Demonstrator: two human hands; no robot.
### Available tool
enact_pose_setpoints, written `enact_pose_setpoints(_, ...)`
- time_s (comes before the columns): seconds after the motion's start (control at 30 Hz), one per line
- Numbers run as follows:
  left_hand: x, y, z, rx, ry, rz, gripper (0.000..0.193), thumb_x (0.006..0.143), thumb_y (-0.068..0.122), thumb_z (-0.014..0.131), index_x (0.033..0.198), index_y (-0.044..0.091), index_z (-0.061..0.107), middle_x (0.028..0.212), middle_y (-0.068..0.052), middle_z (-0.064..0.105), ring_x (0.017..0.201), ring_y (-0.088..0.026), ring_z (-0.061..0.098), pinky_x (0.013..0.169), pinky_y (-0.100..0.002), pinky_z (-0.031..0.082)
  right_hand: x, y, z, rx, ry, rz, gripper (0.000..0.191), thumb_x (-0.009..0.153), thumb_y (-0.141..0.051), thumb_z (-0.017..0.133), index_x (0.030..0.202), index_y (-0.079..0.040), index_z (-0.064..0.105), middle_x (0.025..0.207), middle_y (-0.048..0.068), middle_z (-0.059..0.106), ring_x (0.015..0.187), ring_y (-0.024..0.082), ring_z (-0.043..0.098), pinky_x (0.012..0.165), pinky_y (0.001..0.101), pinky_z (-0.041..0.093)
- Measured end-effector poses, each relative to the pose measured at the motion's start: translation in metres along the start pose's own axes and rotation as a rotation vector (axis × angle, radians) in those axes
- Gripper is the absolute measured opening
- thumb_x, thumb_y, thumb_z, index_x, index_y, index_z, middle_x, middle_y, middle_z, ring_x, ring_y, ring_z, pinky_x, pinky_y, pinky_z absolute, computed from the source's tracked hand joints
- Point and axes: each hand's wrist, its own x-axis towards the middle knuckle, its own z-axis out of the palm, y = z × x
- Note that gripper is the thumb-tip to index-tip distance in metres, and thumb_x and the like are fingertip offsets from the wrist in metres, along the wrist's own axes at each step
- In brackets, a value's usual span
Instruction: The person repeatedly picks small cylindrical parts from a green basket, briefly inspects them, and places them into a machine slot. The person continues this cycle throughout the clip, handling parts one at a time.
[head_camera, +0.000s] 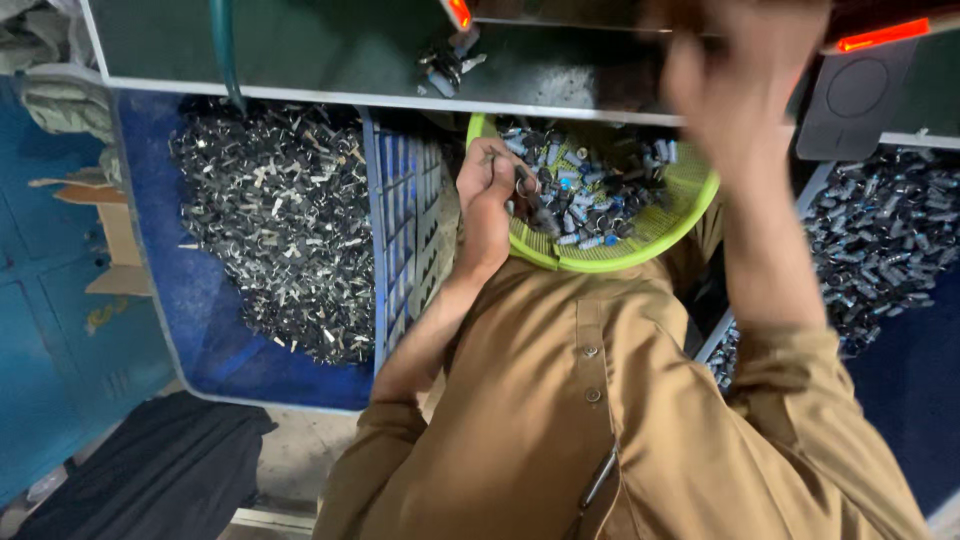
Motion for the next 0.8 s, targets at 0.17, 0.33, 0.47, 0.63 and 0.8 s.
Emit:
enact_pose_setpoints(0.17,0.007,0.007,0.009,0.104,-0.007,0.037,0.019,0.112,0.025,0.050,0.111,0.006,0.046,0.086,-0.008,0.065,0.069,-0.010,0.058,0.060,-0.023,0.045,-0.051,-0.085,-0.008,0.678,-0.123,0.005,0.052,0.066,-0.019,0.091,0.106,0.003,0.064,0.113,0.023,0.068,0.104,0.036,0.067,0.089,0.0437,0.055)
enact_pose_setpoints(0.33,0.007,0.012,0.025,0.064,-0.071,0.060,0.024,0.111,0.028,0.055,0.111,0.005,0.048,0.086,-0.009,0.068,0.064,-0.010,0.057,0.059,-0.023,0.045,-0.080,-0.095,0.010,0.507,-0.056,0.322,0.023,0.084,0.011,0.076,0.104,0.002,0.068,0.107,0.015,0.074,0.097,0.031,0.075,0.083,0.0388,0.061)
enact_pose_setpoints(0.47,0.002,0.032,0.038,0.120,-0.294,0.030,0.027,0.104,0.026,0.065,0.115,0.006,0.051,0.104,-0.006,0.068,0.071,-0.010,0.061,0.061,-0.024,0.050,-0.092,-0.080,0.008,0.621,-0.009,0.350,0.031,0.081,0.020,0.061,0.108,0.004,0.068,0.107,0.016,0.073,0.095,0.029,0.075,0.084,0.0349,0.061)
enact_pose_setpoints(0.63,0.006,0.058,0.056,0.667,-0.356,0.212,0.018,0.094,0.006,0.075,0.107,0.005,0.063,0.086,-0.005,0.070,0.072,-0.013,0.067,0.065,-0.027,0.051,-0.111,-0.064,0.021,0.916,0.019,0.517,0.022,0.093,0.017,0.067,0.110,0.004,0.071,0.112,0.014,0.073,0.095,0.023,0.072,0.081,0.0279,0.058)
enact_pose_setpoints(0.8,0.000,0.057,0.063,0.869,-0.292,0.689,0.024,0.083,-0.004,0.072,0.104,0.006,0.065,0.089,-0.011,0.064,0.077,-0.026,0.067,0.067,-0.034,0.053,-0.129,-0.064,0.034,1.341,0.121,0.862,0.015,0.104,0.000,0.071,0.112,-0.001,0.059,0.109,0.012,0.071,0.097,0.018,0.070,0.085,0.0301,0.060)
